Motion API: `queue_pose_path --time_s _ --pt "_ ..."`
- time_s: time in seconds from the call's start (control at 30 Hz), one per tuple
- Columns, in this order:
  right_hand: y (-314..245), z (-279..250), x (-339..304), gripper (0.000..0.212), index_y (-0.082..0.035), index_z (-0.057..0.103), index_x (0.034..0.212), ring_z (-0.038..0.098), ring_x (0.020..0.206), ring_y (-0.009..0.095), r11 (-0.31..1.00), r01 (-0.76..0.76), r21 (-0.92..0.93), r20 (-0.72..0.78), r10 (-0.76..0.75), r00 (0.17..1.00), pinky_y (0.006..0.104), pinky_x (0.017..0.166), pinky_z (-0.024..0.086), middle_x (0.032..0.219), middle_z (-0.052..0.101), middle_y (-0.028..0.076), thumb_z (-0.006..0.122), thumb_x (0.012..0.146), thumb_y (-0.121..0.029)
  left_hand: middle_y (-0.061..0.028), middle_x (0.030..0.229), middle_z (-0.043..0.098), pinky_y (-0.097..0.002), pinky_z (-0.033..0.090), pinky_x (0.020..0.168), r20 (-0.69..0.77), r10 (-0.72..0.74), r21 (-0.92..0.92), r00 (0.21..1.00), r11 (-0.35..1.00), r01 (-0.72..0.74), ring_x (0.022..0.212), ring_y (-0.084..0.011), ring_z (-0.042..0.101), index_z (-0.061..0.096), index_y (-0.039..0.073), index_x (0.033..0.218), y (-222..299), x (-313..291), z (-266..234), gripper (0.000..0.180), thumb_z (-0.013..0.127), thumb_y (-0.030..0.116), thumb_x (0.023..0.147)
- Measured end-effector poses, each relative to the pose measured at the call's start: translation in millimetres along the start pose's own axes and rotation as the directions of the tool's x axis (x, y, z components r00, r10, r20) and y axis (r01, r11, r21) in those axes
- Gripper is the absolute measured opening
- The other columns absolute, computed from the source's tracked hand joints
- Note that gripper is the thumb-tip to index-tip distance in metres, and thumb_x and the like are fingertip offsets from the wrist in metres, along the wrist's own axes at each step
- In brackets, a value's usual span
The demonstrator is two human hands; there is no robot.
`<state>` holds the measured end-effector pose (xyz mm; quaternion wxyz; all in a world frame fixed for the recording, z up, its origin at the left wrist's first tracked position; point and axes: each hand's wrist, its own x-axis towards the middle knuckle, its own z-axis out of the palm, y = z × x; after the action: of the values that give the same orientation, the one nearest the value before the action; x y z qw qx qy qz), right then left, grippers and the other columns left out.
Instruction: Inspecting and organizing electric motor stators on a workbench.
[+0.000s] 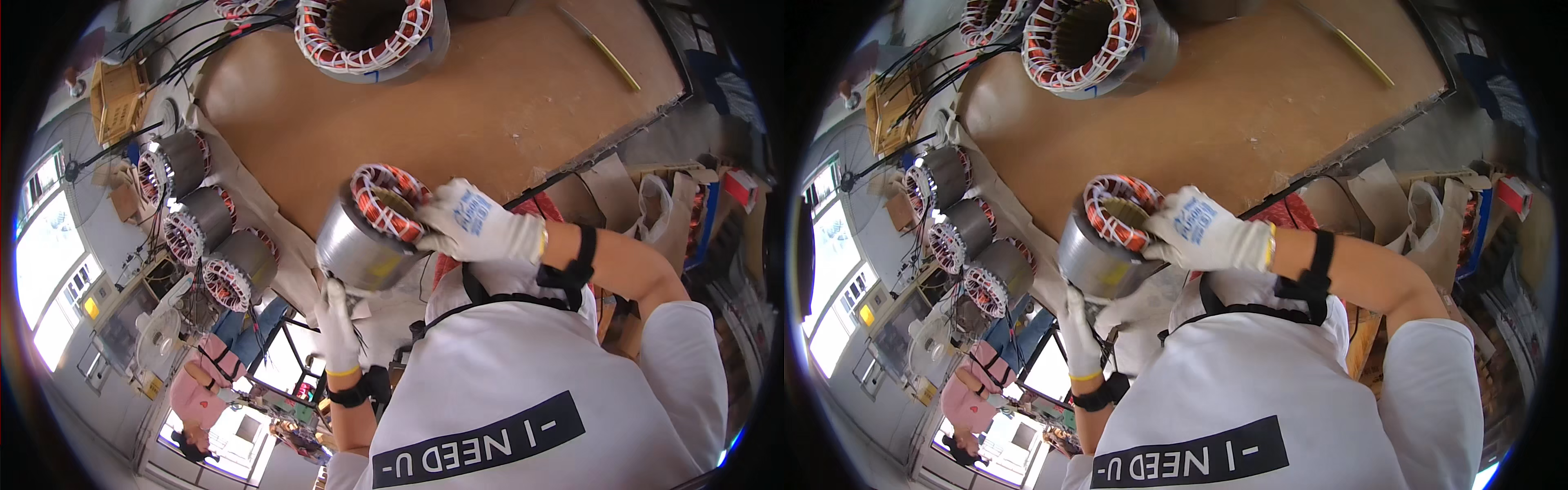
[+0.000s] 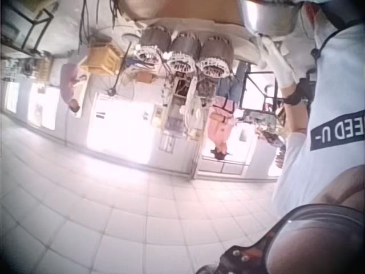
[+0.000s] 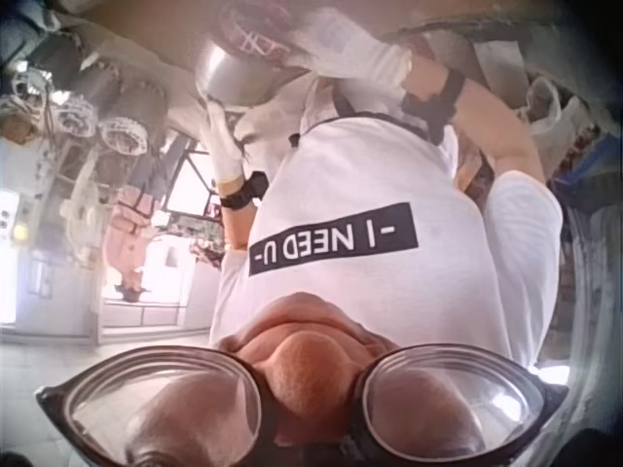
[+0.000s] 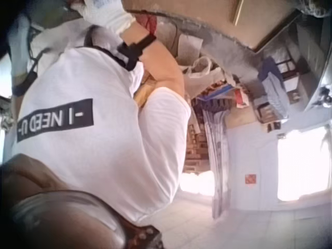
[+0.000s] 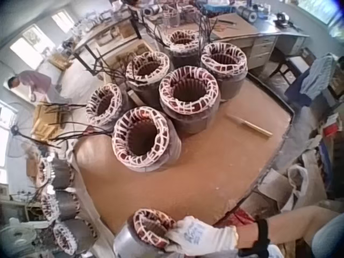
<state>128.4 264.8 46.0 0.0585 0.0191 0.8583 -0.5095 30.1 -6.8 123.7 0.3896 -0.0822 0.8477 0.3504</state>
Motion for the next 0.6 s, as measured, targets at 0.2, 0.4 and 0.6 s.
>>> queue_pose_path --time_s 0.2,0.4,0.6 --pt "7 28 -21 0.044 -0.003 0.066 0.094 0.063 0.086 0.038 0.946 -0.020 0.325 -0.057 0.041 0.998 0.0482 0.080 0.049 0.081 0.064 0.018 0.063 0.087 -0.046 -0.0145 0.133 0.055 -0.0360 0.042 0.104 0.137 -0.099 -0.181 0.986 0.976 0.123 0.121 -0.0231 0.053 0.045 -0.004 0.139 -14 -7 -7 0.071 0.053 0.053 0.098" --pt "48 13 7 0.060 -0.010 0.059 0.125 0.050 0.128 0.031 0.964 0.259 0.059 0.151 -0.265 0.952 0.0511 0.113 0.028 0.131 0.059 0.013 0.057 0.090 -0.058 -0.0201 0.123 0.060 -0.0445 0.041 0.103 -0.126 0.253 0.419 0.959 0.890 -0.180 0.117 -0.0321 0.055 0.051 -0.004 0.132 28 34 -15 0.051 0.056 0.034 0.099" --pt "69 7 31 0.058 -0.016 0.052 0.136 0.040 0.137 0.028 0.889 0.344 -0.303 0.118 -0.323 0.939 0.0479 0.114 0.030 0.143 0.049 0.006 0.061 0.090 -0.050 -0.0299 0.142 0.041 -0.0571 0.030 0.109 0.174 0.812 0.765 0.558 0.245 -0.595 0.131 -0.0491 0.039 0.040 -0.007 0.139 57 12 46 0.068 0.048 0.045 0.097"
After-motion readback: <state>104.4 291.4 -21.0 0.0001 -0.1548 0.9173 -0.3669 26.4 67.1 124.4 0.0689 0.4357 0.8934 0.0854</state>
